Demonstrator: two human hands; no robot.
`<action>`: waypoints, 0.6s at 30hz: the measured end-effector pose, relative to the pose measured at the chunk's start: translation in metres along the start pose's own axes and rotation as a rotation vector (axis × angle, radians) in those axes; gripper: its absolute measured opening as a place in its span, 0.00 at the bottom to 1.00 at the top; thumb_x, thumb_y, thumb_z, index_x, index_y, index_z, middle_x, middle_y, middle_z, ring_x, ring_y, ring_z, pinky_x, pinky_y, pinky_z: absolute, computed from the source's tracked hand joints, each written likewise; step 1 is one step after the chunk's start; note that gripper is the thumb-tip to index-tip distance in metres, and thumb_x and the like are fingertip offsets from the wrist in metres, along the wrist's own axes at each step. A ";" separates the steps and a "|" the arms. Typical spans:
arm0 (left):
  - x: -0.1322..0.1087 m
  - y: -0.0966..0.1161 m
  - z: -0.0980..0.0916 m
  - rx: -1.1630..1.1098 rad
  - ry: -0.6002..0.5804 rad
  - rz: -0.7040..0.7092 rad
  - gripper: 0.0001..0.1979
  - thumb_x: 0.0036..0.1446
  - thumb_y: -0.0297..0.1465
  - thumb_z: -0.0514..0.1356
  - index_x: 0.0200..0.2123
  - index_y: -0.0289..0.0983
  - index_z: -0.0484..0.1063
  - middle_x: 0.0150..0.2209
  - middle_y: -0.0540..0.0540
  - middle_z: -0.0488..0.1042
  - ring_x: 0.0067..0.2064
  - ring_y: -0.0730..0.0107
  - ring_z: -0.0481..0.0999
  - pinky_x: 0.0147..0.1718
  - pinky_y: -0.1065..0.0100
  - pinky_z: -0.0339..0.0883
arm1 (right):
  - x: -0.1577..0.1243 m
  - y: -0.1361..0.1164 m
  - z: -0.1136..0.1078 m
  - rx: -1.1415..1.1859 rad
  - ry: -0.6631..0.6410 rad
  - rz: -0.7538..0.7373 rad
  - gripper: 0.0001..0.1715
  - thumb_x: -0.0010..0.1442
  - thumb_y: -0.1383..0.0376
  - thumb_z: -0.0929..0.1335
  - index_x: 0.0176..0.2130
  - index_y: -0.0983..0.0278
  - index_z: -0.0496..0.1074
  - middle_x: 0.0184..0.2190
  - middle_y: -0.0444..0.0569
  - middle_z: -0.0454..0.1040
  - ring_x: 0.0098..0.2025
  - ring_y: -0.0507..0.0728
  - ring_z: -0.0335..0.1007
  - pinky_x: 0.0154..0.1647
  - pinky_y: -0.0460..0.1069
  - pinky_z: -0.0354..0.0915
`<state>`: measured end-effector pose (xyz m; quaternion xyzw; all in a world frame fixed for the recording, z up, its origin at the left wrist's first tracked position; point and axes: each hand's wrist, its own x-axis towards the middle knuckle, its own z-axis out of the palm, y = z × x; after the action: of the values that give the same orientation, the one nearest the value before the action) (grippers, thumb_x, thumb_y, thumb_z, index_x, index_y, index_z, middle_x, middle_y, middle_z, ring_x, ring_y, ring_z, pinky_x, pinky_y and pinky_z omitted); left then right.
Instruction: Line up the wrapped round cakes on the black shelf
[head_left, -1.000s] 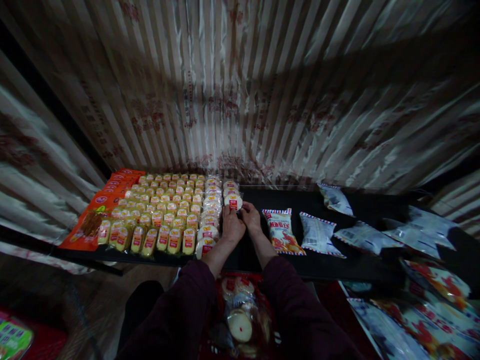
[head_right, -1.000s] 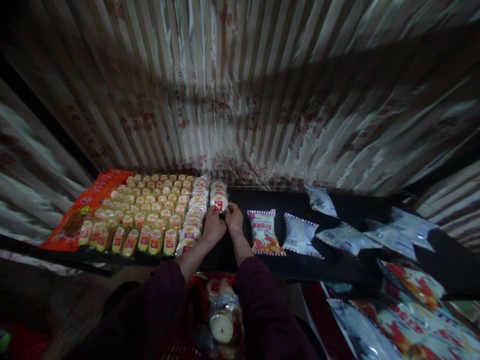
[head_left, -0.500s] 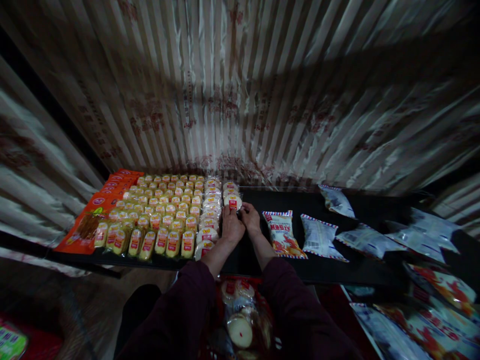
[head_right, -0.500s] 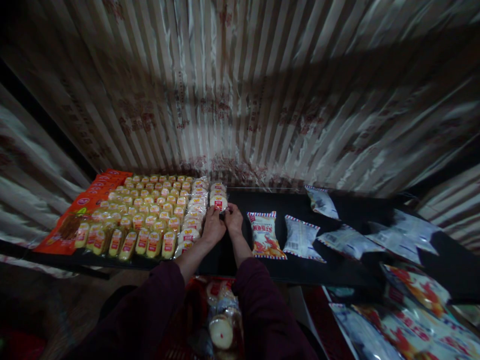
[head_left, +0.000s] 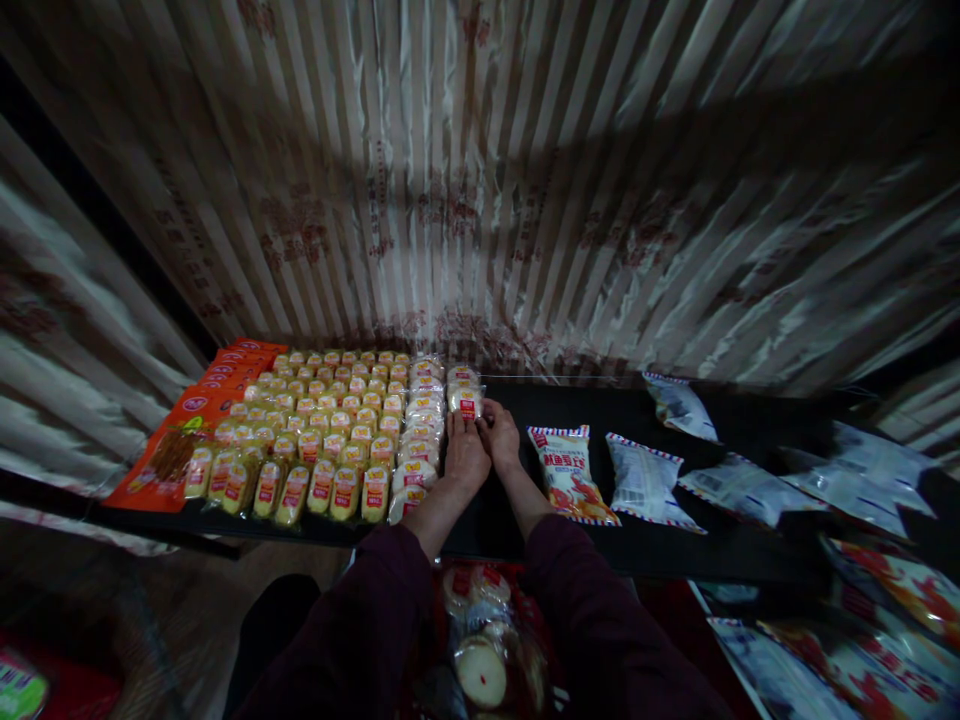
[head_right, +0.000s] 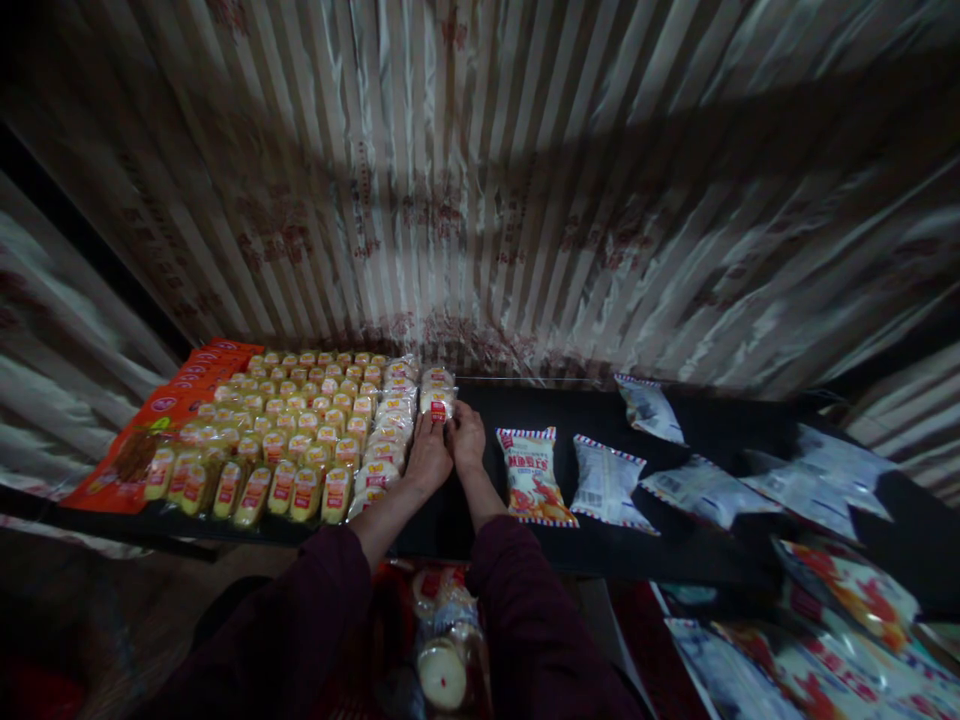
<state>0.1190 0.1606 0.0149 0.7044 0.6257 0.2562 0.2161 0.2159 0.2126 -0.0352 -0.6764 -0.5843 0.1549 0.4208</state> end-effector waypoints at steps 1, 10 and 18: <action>0.000 -0.001 0.001 0.008 -0.008 0.013 0.22 0.59 0.24 0.47 0.55 0.23 0.64 0.62 0.27 0.57 0.67 0.53 0.51 0.64 0.56 0.48 | 0.000 0.000 0.000 0.005 0.000 -0.010 0.21 0.50 0.70 0.65 0.45 0.62 0.72 0.38 0.50 0.73 0.37 0.56 0.70 0.44 0.53 0.68; 0.000 0.000 0.001 0.105 -0.068 0.159 0.27 0.55 0.20 0.48 0.59 0.23 0.60 0.60 0.28 0.63 0.67 0.54 0.50 0.65 0.51 0.43 | 0.001 0.003 0.001 -0.076 0.030 -0.111 0.21 0.53 0.67 0.64 0.48 0.64 0.72 0.45 0.54 0.74 0.44 0.60 0.67 0.51 0.57 0.63; 0.004 -0.001 0.003 0.157 -0.059 0.130 0.26 0.56 0.19 0.45 0.58 0.23 0.61 0.59 0.27 0.63 0.66 0.54 0.53 0.64 0.51 0.44 | 0.005 0.005 0.008 -0.019 0.019 -0.078 0.21 0.53 0.65 0.65 0.47 0.61 0.73 0.44 0.53 0.72 0.41 0.58 0.68 0.49 0.56 0.65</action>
<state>0.1207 0.1652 0.0122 0.7654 0.5904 0.1987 0.1615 0.2150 0.2202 -0.0427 -0.6586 -0.6076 0.1261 0.4256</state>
